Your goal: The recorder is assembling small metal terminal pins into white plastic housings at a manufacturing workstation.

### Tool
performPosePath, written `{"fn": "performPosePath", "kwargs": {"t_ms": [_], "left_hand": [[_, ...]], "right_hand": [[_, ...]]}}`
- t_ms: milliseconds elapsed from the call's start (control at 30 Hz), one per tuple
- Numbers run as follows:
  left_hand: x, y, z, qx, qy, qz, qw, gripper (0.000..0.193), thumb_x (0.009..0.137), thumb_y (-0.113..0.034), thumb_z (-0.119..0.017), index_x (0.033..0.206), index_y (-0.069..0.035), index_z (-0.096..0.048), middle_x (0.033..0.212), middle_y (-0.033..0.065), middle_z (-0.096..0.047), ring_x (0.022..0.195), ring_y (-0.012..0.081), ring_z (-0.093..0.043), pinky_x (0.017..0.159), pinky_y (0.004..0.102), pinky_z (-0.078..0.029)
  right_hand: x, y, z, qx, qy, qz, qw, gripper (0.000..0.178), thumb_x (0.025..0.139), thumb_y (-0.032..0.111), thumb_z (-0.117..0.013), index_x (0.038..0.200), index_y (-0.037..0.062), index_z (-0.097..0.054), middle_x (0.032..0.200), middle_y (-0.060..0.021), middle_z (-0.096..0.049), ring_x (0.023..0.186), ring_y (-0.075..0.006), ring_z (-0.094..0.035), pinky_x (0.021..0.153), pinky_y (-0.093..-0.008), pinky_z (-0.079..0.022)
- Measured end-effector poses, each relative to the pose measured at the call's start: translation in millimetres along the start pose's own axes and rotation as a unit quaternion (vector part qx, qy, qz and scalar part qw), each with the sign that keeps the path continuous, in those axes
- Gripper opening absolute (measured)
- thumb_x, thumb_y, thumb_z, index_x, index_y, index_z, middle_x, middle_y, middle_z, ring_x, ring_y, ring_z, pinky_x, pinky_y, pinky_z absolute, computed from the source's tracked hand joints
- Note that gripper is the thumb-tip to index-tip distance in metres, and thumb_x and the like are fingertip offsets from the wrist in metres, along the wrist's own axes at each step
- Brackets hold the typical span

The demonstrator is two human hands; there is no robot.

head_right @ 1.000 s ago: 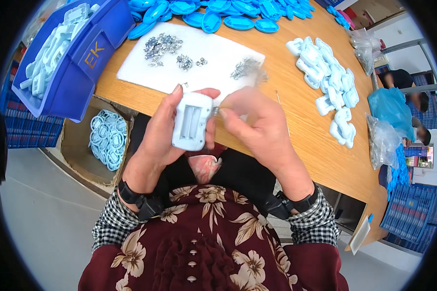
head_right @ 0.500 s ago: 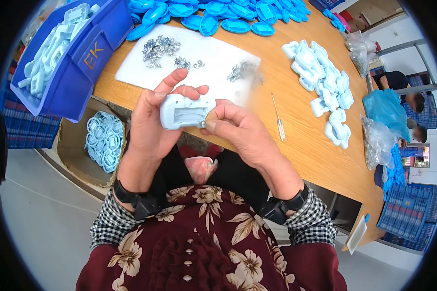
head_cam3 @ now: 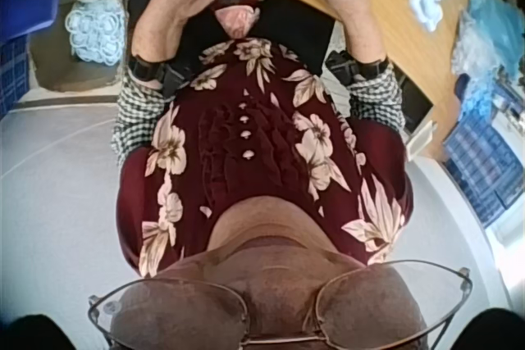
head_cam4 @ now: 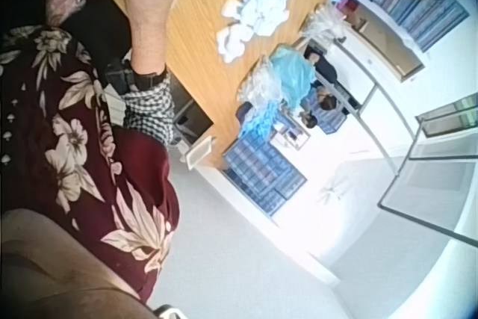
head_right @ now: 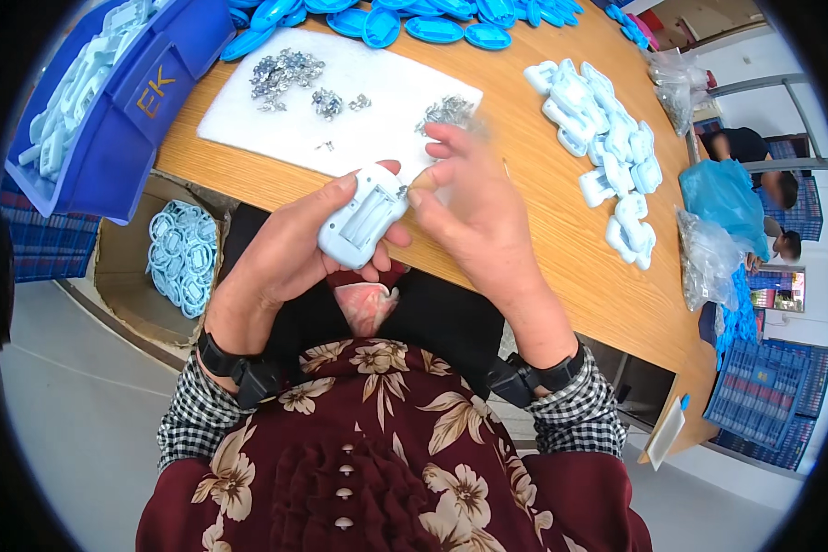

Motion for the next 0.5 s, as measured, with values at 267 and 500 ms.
{"fn": "performPosePath", "kwargs": {"t_ms": [267,500], "left_hand": [[2.9,7.3,-0.2,-0.001,-0.037,0.003,0.999,0.055,0.109,-0.036,-0.034,0.149,0.001,-0.037,0.106,0.0197,-0.067,0.084,0.0241,-0.069,0.077,0.0363,-0.059],[3.0,9.4,2.5,0.007,-0.053,0.010,0.999,0.054,0.109,-0.037,-0.034,0.147,0.001,-0.040,0.104,0.0194,-0.068,0.083,0.0243,-0.069,0.077,0.0364,-0.059]], "right_hand": [[-1.7,4.6,-5.5,-0.145,-0.014,0.064,0.987,0.014,0.083,0.011,-0.073,0.092,0.0039,-0.066,0.134,-0.0178,-0.058,0.117,-0.0332,-0.059,0.099,-0.0410,-0.047],[-0.3,3.6,-11.0,-0.170,-0.012,0.037,0.985,0.008,0.082,0.005,-0.071,0.086,0.0021,-0.065,0.133,-0.0143,-0.060,0.122,-0.0268,-0.057,0.104,-0.0392,-0.043]]}}
Point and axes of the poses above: each hand's wrist, its own x-axis towards the middle knuckle, its own z-axis out of the back of the hand, y = z × x, the point moved 10 cm from there along x, towards the middle knuckle
